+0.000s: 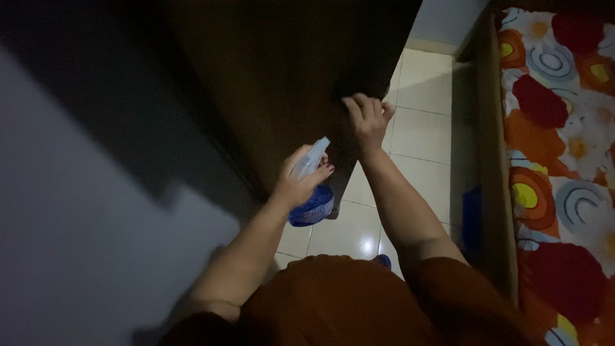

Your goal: Wiping down a wooden cabinet door and handle with cleaning spray and a cloth.

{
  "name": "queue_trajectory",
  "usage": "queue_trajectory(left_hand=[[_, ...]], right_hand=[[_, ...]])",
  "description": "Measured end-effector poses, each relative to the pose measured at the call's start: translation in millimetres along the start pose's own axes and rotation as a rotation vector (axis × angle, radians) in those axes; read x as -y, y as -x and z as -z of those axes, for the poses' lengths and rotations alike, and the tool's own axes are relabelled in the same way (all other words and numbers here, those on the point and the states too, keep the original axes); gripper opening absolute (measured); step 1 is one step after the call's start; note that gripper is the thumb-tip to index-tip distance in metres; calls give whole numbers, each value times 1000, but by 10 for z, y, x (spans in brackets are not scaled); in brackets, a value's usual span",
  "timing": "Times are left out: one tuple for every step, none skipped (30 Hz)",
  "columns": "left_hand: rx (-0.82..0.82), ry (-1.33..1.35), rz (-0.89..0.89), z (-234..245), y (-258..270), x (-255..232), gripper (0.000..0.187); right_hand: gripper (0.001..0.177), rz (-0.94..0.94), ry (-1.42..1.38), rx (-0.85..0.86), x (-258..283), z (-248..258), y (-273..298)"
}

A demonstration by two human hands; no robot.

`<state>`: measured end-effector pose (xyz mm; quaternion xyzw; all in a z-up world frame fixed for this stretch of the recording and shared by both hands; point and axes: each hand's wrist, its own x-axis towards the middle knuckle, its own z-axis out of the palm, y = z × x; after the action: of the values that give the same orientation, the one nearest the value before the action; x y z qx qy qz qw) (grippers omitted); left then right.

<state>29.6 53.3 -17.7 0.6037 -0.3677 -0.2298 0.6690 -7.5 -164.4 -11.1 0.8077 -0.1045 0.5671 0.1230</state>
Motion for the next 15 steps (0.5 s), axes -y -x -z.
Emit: queue_trajectory(left_hand=[[3,-3,-1,-11,22,-74,25],[-9,-93,29,-24,40,-147,25],[-21,-184,59,-36,53,-222,24],[-20,-185,57,-32,41,-161,24],[-8,-116,52,-26,29,-99,24],[4,-46,50,-22,42,-22,24],[4,-46,51,-27,60,-30,24],[4,-43,49,-33,45,-48,24],[5,-40,47,-45,34,-68,23],[4,-40,45,-79,33,-57,23],[-1,-32,25,-110,35,-43,24],[-7,-22,8,-121,28,-29,25],[-9,-20,8,-128,15,-94,25],[-16,-94,43,-146,-1,-161,25],[-23,-168,78,-167,-17,-230,26]], right_hand=[[19,-3,1,-3,-1,37,66],[20,-17,-46,24,-7,70,130],[21,-32,-93,51,-13,99,188],[21,-32,-92,48,-45,100,216],[19,-43,-111,41,-77,98,244],[18,-55,-132,37,-95,107,298],[18,-56,-132,38,-110,132,304],[19,-71,-155,28,-141,140,283],[21,-87,-179,17,-176,153,264],[21,-85,-179,15,-211,175,254],[19,-108,-174,1,-243,198,246],[17,-130,-169,-10,-262,202,228],[17,-127,-170,-9,-278,224,139],[19,-121,-119,-50,-303,245,48],[20,-116,-68,-92,-332,269,-45]])
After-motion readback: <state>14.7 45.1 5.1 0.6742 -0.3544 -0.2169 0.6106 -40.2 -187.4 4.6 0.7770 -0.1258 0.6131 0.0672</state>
